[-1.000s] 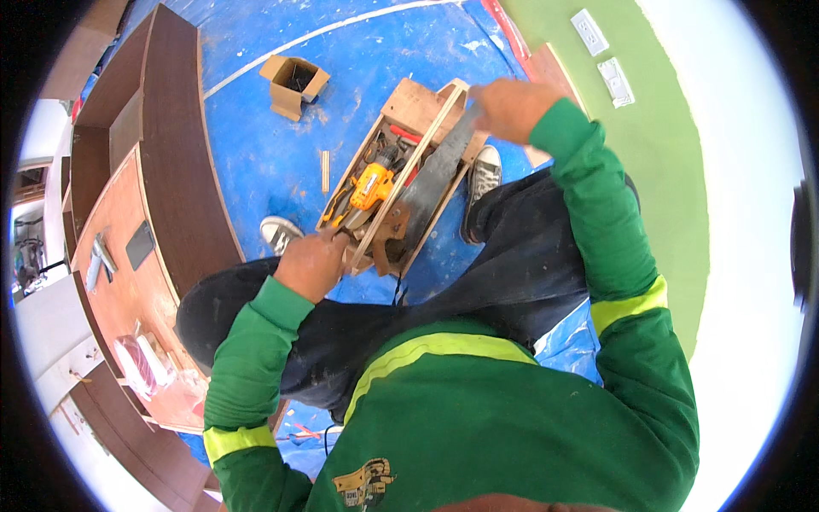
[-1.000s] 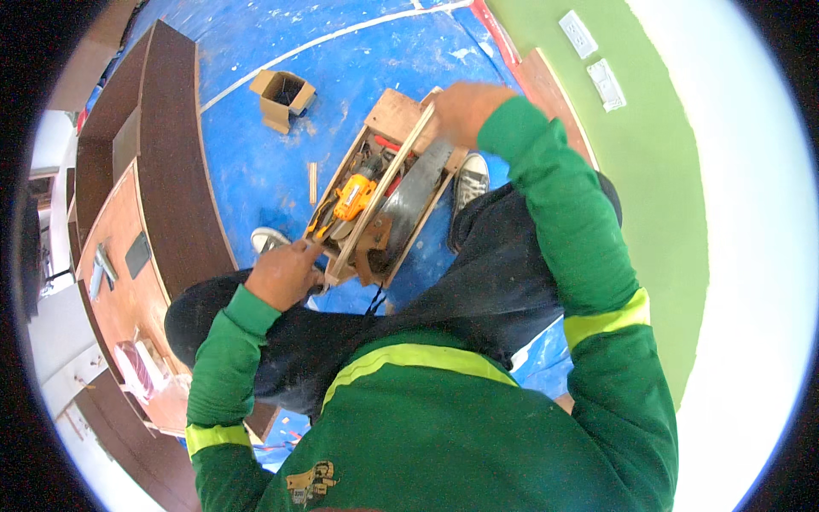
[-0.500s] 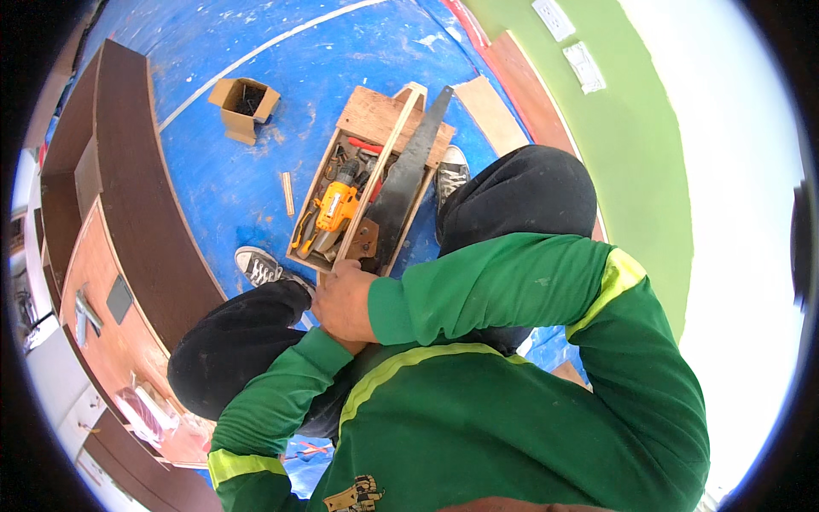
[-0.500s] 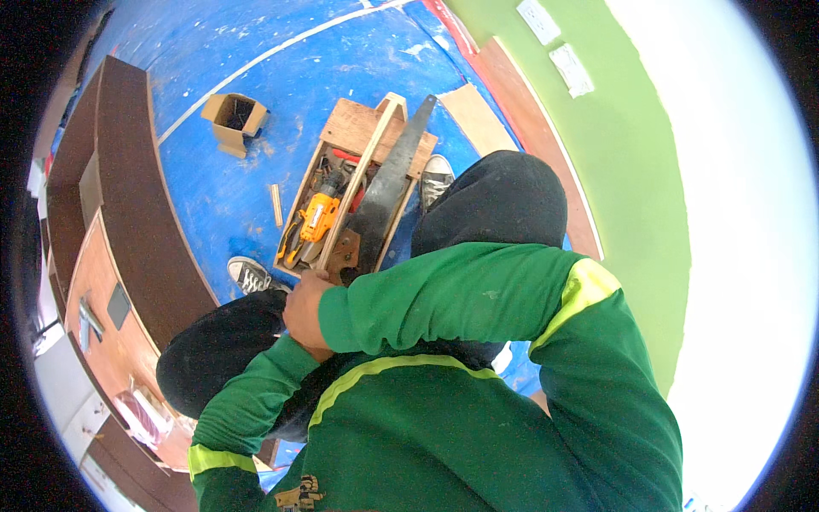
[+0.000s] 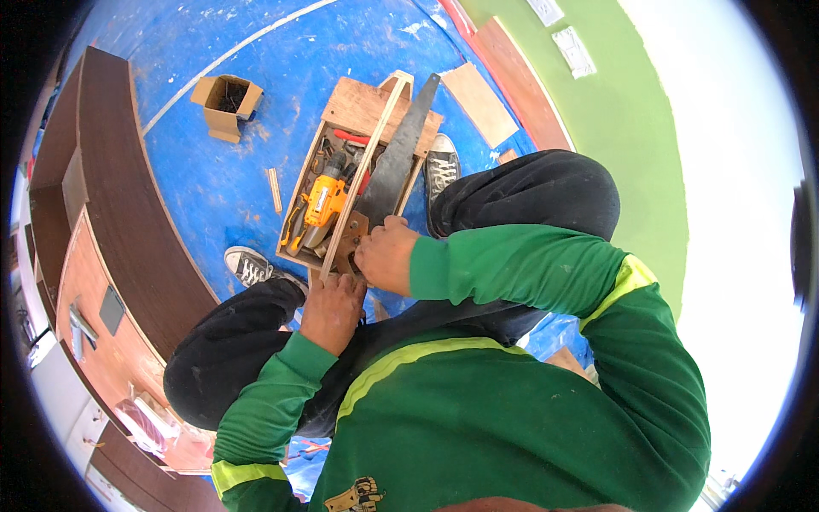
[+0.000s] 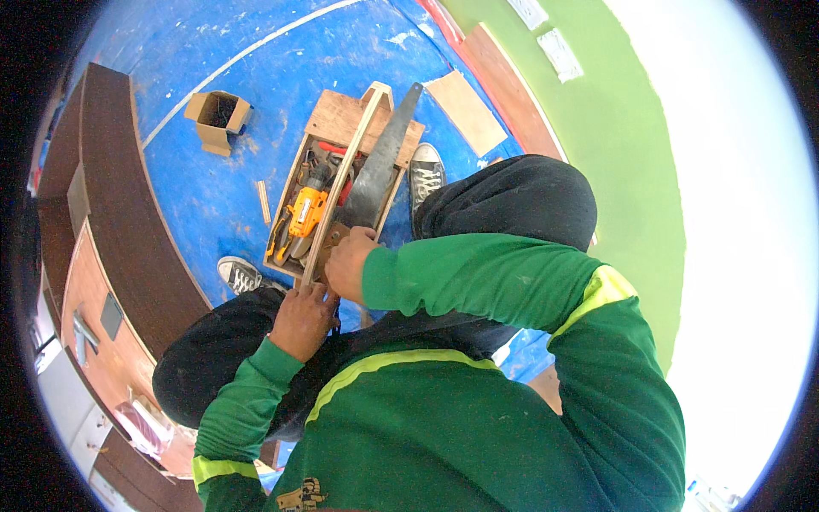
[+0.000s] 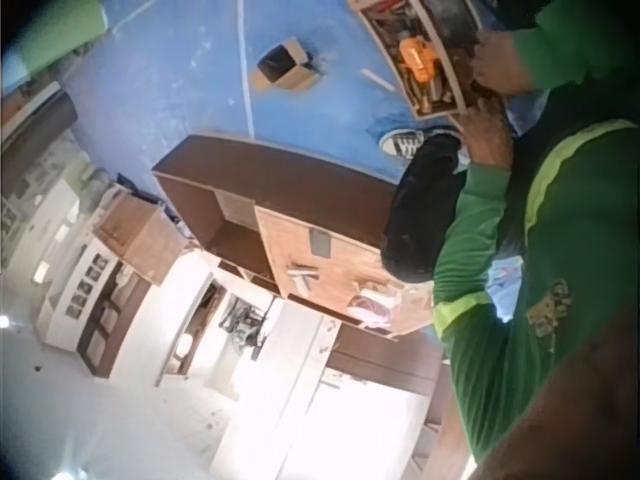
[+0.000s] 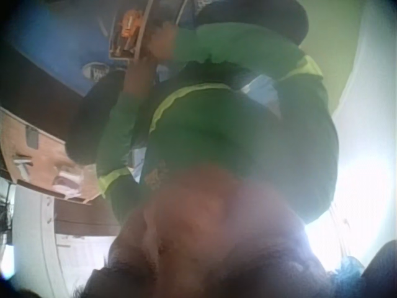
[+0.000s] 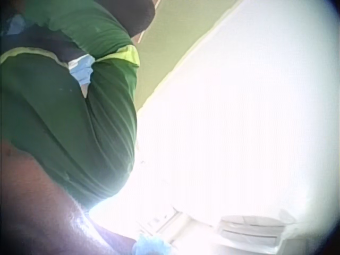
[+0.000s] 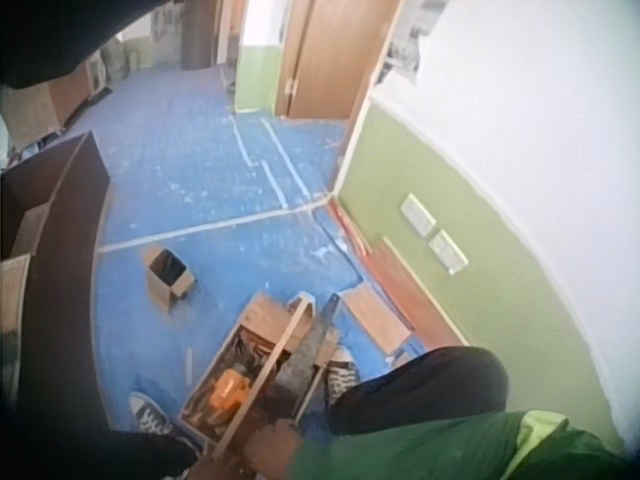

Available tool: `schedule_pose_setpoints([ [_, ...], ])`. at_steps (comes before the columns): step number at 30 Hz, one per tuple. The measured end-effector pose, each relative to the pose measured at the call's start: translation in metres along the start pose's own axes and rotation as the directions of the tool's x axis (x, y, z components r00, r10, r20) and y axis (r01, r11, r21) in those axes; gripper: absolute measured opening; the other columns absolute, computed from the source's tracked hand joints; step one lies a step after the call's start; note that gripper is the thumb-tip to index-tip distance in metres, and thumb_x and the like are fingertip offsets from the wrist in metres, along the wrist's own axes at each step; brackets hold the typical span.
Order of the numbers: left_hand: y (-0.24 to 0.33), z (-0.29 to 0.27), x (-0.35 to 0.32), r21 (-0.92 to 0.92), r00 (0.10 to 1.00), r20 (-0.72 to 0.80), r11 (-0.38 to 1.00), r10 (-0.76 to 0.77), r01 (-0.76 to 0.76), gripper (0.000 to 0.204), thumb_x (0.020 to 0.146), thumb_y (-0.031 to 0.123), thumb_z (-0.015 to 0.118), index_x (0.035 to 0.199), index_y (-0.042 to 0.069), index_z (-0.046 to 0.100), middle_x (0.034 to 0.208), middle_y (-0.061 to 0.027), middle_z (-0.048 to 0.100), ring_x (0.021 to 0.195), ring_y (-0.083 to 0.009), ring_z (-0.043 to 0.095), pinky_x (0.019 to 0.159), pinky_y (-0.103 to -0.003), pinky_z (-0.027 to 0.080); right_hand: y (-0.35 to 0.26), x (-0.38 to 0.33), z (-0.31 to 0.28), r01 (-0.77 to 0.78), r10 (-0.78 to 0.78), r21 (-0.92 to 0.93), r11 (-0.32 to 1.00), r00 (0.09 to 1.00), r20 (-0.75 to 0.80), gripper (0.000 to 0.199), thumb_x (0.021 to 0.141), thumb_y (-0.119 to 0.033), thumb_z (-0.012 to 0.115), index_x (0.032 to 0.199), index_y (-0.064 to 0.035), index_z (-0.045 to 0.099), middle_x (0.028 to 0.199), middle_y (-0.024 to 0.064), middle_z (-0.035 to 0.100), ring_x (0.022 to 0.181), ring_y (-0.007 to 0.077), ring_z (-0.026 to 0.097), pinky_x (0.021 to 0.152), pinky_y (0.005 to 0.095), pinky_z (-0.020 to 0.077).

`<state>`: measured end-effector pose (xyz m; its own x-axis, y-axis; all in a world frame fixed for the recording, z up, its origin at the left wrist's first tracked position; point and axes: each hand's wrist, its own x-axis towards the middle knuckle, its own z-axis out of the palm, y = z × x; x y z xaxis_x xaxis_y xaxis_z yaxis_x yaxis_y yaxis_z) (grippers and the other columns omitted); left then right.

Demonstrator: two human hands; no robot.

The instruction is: The person sits on the floor and assembles a small wooden box using a drill and other tools. They pick up pieces, align them, and fasten them together, occasionally standing to retrieve additional items.

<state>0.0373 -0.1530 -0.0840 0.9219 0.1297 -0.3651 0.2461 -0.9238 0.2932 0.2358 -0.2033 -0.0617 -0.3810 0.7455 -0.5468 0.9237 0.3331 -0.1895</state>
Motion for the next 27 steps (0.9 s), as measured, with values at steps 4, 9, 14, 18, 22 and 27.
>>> schedule_pose_setpoints([
  [4,-0.004,0.008,0.004,0.008,0.994,0.11,1.0,0.002,-0.003,0.058,0.079,0.033,0.083,0.129,0.01,0.06,0.108,-0.0093,0.063,0.102,-0.0309,0.062,0.078,-0.045,0.049,0.0,-0.004,0.007,-0.02,0.021,-0.005,1.0,1.0,0.015,0.035,0.093,-0.025,0.063,0.121,-0.0032,0.067,0.106,0.0101,0.071,0.094,0.028,0.07,0.081,0.0505,0.0494],
  [9,-0.008,0.003,0.012,-0.008,0.995,0.103,1.0,0.013,-0.012,0.055,0.078,0.033,0.084,0.124,0.01,0.063,0.108,-0.0087,0.063,0.103,-0.0311,0.061,0.079,-0.046,0.049,0.004,-0.005,-0.001,-0.055,0.056,0.012,0.998,0.998,-0.042,0.035,0.094,-0.024,0.062,0.122,-0.003,0.067,0.108,0.0105,0.07,0.097,0.0285,0.069,0.081,0.052,0.0485],
  [14,-0.012,0.004,0.014,0.004,0.992,0.122,1.0,0.015,-0.015,0.045,0.081,0.034,0.081,0.117,0.011,0.064,0.1,-0.0053,0.064,0.098,-0.026,0.063,0.082,-0.043,0.049,0.003,-0.014,-0.014,-0.045,0.045,-0.003,0.999,0.999,-0.019,0.039,0.094,-0.022,0.064,0.127,-0.0015,0.064,0.11,0.0113,0.07,0.101,0.0292,0.067,0.084,0.0523,0.0475],
  [18,-0.011,0.005,0.014,-0.007,0.988,0.157,1.0,0.0,0.001,0.049,0.081,0.036,0.081,0.12,0.012,0.064,0.101,-0.0059,0.064,0.098,-0.0263,0.064,0.082,-0.043,0.049,0.006,-0.017,-0.017,-0.035,0.035,0.012,0.999,0.999,0.021,0.043,0.093,-0.021,0.065,0.13,0.0003,0.062,0.111,0.0127,0.069,0.103,0.03,0.067,0.085,0.0525,0.0474],
  [22,-0.008,-0.003,0.016,-0.031,0.983,0.182,0.999,-0.022,0.028,0.048,0.08,0.036,0.082,0.119,0.012,0.065,0.103,-0.0071,0.064,0.101,-0.0279,0.064,0.081,-0.044,0.05,0.01,-0.019,-0.02,-0.027,0.027,0.016,0.999,0.999,0.031,0.043,0.093,-0.021,0.065,0.13,0.0011,0.062,0.111,0.0128,0.069,0.103,0.0301,0.067,0.085,0.0527,0.0474],
  [27,-0.008,0.0,0.013,-0.057,0.989,0.149,0.998,-0.02,0.029,0.054,0.078,0.033,0.084,0.123,0.013,0.063,0.11,-0.0097,0.064,0.106,-0.0317,0.063,0.081,-0.046,0.051,0.009,-0.017,-0.022,-0.033,0.032,0.033,0.999,0.999,0.031,0.043,0.093,-0.021,0.065,0.13,0.0005,0.062,0.11,0.0114,0.07,0.102,0.0295,0.067,0.086,0.0528,0.0472],
])
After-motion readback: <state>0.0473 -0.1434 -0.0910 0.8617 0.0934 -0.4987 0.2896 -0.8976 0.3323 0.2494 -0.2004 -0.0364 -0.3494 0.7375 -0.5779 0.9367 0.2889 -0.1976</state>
